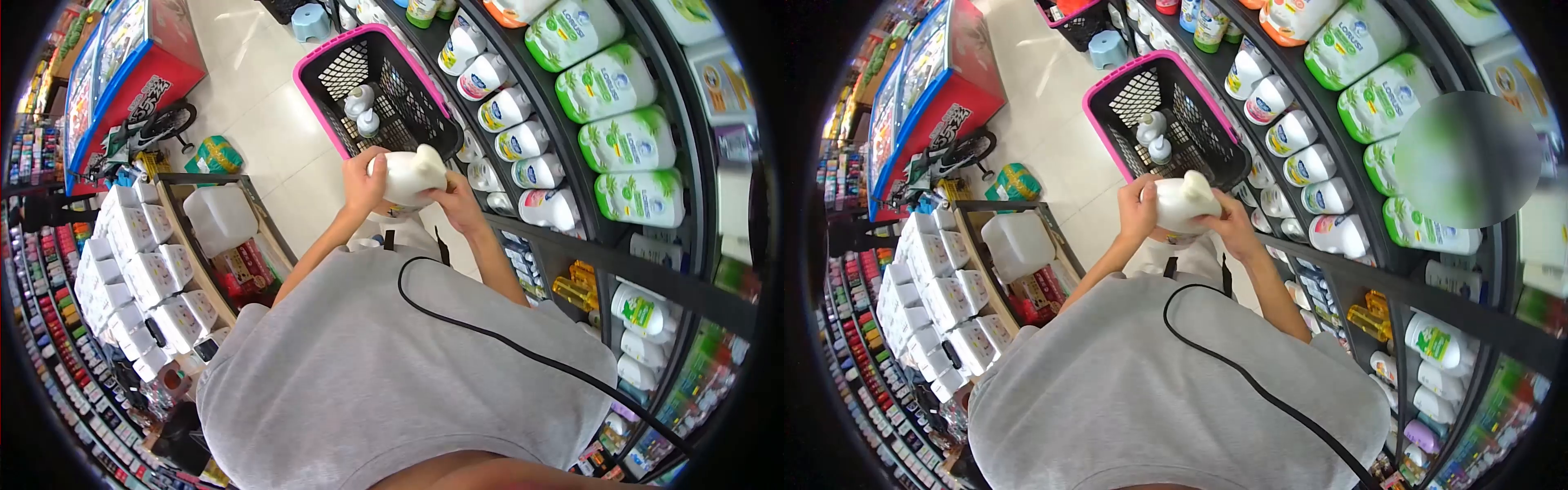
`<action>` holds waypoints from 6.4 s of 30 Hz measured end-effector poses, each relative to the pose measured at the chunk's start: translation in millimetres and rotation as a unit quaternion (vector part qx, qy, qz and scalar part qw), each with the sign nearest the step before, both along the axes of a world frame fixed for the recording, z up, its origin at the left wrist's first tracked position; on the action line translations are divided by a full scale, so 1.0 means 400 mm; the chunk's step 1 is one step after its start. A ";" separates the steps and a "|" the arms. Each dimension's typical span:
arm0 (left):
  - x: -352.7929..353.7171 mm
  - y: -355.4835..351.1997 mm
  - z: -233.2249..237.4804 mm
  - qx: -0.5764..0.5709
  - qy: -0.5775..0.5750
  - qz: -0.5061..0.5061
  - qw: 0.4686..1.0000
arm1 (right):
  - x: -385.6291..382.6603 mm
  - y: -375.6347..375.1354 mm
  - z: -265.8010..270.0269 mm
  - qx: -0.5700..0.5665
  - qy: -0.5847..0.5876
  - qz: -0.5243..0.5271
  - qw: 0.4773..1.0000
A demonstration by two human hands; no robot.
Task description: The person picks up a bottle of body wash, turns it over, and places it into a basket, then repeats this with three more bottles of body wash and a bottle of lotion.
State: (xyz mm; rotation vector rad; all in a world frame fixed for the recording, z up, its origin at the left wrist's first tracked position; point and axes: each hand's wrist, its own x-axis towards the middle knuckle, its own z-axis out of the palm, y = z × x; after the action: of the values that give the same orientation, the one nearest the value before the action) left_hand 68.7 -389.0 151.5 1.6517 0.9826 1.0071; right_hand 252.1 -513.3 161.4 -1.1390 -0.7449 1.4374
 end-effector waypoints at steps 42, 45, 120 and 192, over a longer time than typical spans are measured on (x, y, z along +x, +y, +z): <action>0.255 0.329 -1.241 -0.763 -0.255 0.374 0.461 | 0.150 0.678 -0.904 -0.228 -0.523 0.413 0.710; 0.226 0.344 -1.212 -0.765 -0.310 0.294 0.482 | 0.148 0.676 -0.819 -0.248 -0.524 0.364 0.729; -1.405 1.466 -0.522 -0.606 0.106 0.293 0.732 | -0.448 1.422 -0.398 -0.079 -0.560 -0.077 0.821; 0.103 2.210 -1.607 0.022 0.198 -0.489 0.849 | 0.102 1.919 -1.690 -0.079 -0.512 -0.585 0.625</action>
State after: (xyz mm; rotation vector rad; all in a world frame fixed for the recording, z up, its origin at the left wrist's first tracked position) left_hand 110.0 495.1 -491.5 2.0739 0.2277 -0.0097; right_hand 292.8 254.2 -514.5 -2.0280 -0.3591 -0.3941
